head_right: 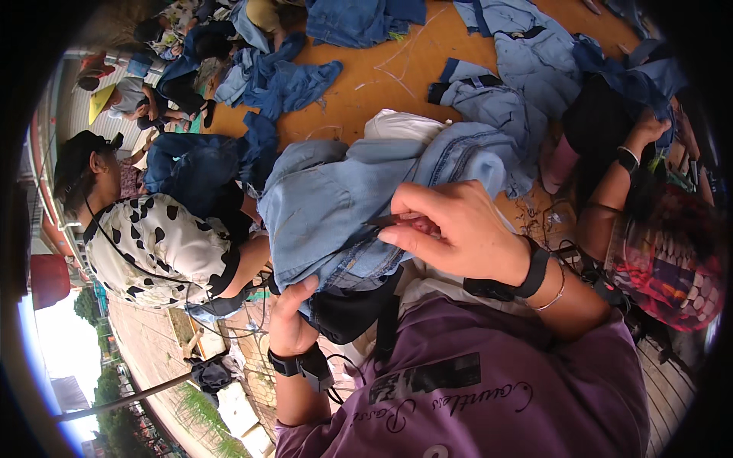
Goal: Inspecting denim jeans and using thread nippers to trim loose threads from seams and labels.
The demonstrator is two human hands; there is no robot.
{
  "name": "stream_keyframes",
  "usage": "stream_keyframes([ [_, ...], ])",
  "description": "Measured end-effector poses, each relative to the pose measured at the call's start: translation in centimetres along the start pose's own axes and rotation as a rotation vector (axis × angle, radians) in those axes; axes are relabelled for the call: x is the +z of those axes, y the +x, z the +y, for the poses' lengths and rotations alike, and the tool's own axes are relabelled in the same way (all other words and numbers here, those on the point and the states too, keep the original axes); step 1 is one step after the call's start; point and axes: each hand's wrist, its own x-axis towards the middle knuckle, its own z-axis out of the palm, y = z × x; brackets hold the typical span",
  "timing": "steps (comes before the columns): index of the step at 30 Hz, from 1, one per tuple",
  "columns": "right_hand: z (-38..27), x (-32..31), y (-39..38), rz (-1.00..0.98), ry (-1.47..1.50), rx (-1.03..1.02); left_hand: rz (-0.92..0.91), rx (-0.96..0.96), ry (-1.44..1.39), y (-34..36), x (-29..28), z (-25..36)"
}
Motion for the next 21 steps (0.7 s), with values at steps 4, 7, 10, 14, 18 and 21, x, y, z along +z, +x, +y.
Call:
stream_keyframes([
  [4, 0.9, 1.2, 0.1, -0.053, -0.042, -0.090, -0.023, -0.011, -0.061, 1.2, 1.1, -0.5],
  [7, 2.0, 1.3, 0.5, -0.059, -0.050, -0.112, -0.026, -0.005, -0.091, 2.0, 1.7, -0.5],
  [10, 2.8, 1.1, 1.1, -0.054, -0.048, -0.127, -0.012, -0.018, -0.099, 2.9, 1.9, -0.6],
  [14, 4.0, 1.0, 1.6, -0.057, -0.067, -0.162, -0.038, -0.025, -0.102, 3.9, 2.0, -0.7],
  [18, 4.5, 1.0, 1.8, -0.041, 0.014, -0.143, -0.024, -0.035, -0.113, 4.2, 1.9, -0.8],
  [21, 4.9, 0.8, 1.4, -0.007, 0.099, -0.071, -0.017, -0.026, -0.130, 4.3, 1.6, -1.0],
])
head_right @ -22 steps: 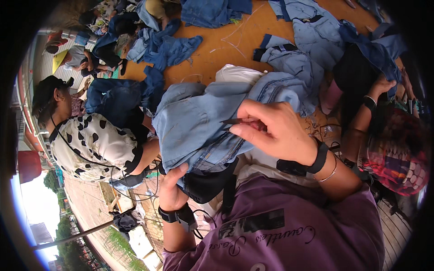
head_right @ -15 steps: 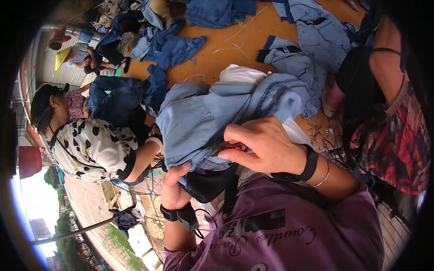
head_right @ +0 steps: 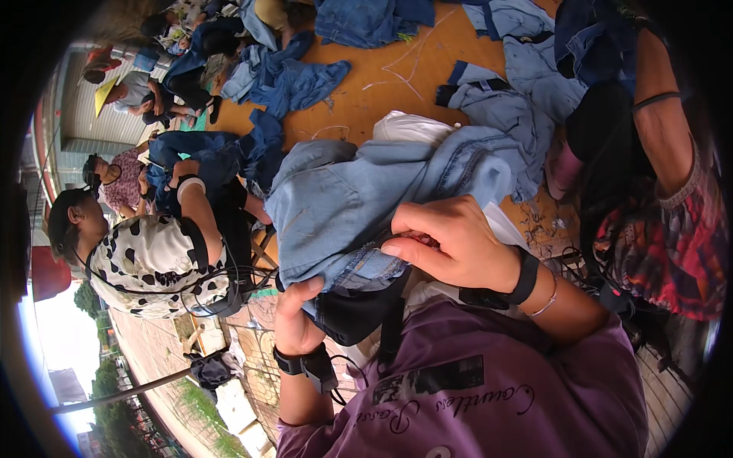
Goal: Inspecting denim jeans and using thread nippers to trim loose threads from seams and labels.
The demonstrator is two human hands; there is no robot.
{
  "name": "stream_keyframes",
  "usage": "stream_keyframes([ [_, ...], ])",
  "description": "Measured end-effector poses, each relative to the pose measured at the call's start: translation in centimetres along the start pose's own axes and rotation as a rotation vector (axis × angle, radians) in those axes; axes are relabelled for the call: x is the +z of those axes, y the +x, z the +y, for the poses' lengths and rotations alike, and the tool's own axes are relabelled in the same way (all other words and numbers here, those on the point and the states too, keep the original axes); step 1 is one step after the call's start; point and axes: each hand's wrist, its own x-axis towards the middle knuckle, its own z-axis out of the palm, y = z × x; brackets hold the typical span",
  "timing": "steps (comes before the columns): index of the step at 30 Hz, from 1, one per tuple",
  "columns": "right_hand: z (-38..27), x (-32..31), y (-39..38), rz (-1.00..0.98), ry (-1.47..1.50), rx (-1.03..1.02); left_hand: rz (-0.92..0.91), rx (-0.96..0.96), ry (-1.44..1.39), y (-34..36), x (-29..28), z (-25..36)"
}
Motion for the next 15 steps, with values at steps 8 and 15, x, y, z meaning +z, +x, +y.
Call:
stream_keyframes([
  [8, 0.2, -1.5, 0.1, 0.120, 0.020, 0.172, -0.063, 0.017, -0.014, -0.4, -0.8, -0.1],
  [15, -0.5, -2.8, 2.5, 0.167, -0.191, 0.281, -0.109, 0.022, 0.076, -1.2, -3.2, -0.6],
])
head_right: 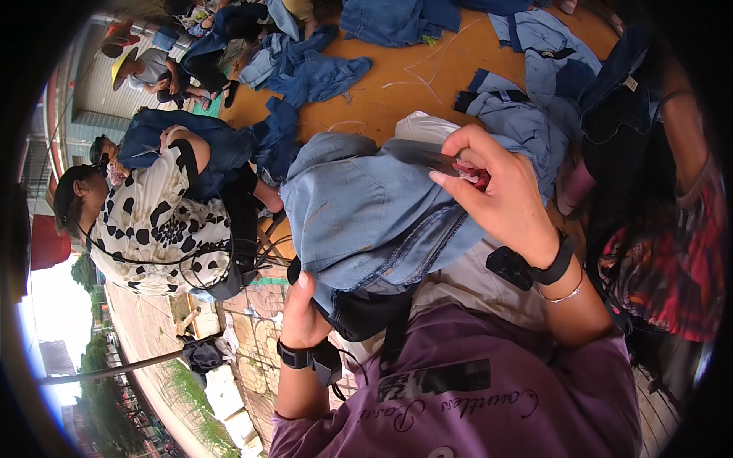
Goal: Inspecting denim jeans and using thread nippers to trim loose threads from seams and labels.
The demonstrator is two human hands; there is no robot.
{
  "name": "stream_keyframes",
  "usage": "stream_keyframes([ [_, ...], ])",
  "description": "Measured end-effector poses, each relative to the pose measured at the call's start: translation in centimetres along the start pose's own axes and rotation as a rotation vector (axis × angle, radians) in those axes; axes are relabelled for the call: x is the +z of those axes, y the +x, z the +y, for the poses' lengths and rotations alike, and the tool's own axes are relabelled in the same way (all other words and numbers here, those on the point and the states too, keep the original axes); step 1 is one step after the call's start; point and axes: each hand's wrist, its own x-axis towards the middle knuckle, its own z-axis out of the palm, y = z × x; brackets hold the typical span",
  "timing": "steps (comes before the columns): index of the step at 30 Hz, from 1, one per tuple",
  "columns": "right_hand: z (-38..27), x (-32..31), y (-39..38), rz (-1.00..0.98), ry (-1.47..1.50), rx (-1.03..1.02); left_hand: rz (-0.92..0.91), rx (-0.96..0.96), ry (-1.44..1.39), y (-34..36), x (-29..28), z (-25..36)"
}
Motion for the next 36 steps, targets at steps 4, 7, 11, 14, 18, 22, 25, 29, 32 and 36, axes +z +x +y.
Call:
stream_keyframes([
  [4, 1.0, -0.1, 1.5, 0.015, 0.033, 0.083, -0.086, 0.112, -0.093, -0.1, -0.1, -0.4],
  [7, 1.4, 0.5, 2.4, -0.004, 0.050, 0.071, 0.051, 0.113, -0.113, -0.2, 0.1, -0.5],
  [11, 3.2, 1.3, 3.6, 0.056, -0.098, -0.185, 0.065, 0.114, -0.137, -0.2, 0.2, 0.2],
  [14, 3.1, 1.3, 3.7, -0.119, -0.211, -0.076, 0.127, 0.128, -0.130, 0.5, 0.3, 0.7],
  [18, 4.4, 1.6, 3.0, -0.161, -0.138, -0.028, 0.282, 0.009, -0.276, 1.7, -1.0, 1.9],
  [22, 5.0, 1.0, 2.3, -0.099, -0.004, 0.036, 0.200, -0.117, -0.414, 2.5, -4.6, 1.9],
  [25, 5.1, 0.6, 2.1, -0.105, -0.008, 0.004, 0.245, -0.190, -0.247, 2.1, -7.8, 2.0],
  [29, 5.7, 0.1, 3.3, -0.089, -0.037, 0.073, 0.118, -0.245, -0.203, 2.1, -14.1, 1.1],
  [32, 4.8, 1.0, 5.6, -0.076, -0.039, 0.105, 0.150, -0.231, -0.235, 3.3, -16.1, -0.2],
  [36, 4.3, 3.4, 8.8, -0.314, -0.082, -0.124, 0.213, -0.045, -0.192, 6.5, -15.1, -0.4],
])
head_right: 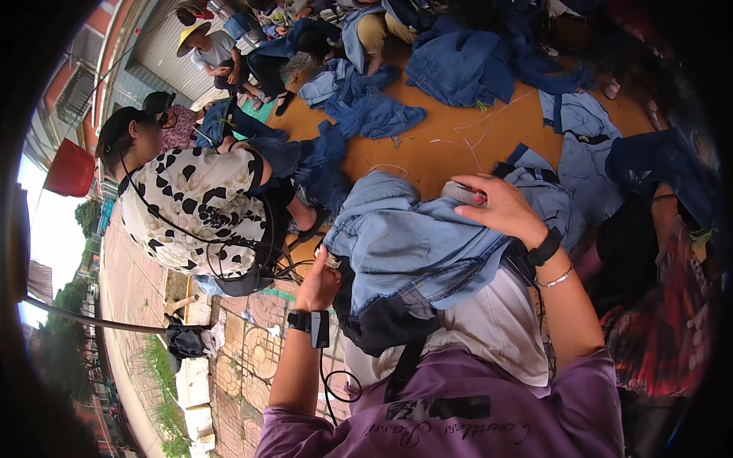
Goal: Inspecting denim jeans and using thread nippers to trim loose threads from seams and labels.
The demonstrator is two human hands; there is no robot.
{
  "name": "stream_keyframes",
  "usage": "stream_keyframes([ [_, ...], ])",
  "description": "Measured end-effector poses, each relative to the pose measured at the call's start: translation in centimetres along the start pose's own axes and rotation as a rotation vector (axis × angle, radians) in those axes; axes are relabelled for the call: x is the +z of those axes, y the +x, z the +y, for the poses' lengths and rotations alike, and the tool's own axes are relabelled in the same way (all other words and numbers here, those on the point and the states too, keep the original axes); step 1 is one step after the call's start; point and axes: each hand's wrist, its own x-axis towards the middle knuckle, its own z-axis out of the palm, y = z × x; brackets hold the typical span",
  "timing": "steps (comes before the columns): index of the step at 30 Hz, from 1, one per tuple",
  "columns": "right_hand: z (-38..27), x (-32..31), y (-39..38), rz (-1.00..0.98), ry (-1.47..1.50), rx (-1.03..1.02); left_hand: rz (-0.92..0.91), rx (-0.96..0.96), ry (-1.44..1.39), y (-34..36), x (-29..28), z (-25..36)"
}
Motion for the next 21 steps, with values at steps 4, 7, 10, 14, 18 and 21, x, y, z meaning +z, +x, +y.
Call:
stream_keyframes([
  [4, 2.6, 0.7, 1.7, -0.155, -0.108, -0.090, 0.033, 0.186, -0.040, -1.2, 5.0, 3.9],
  [7, 0.2, -0.4, 3.6, 0.087, -0.038, -0.049, -0.124, 0.293, -0.180, -1.0, 4.5, 9.5],
  [10, -3.5, -2.9, 4.9, 0.342, -0.026, -0.104, -0.117, 0.521, -0.148, -2.0, 10.3, 15.0],
  [14, -10.2, -7.2, 6.0, 0.687, 0.087, -0.275, -0.258, 0.814, -0.197, -5.5, 16.6, 21.0],
  [18, -16.0, -11.4, 3.5, 0.901, 0.009, -0.332, -0.555, 0.787, -0.236, -7.9, 18.3, 24.2],
  [21, -16.6, -12.3, 1.0, 0.872, 0.106, -0.228, -0.563, 0.787, -0.213, -8.5, 17.9, 23.8],
])
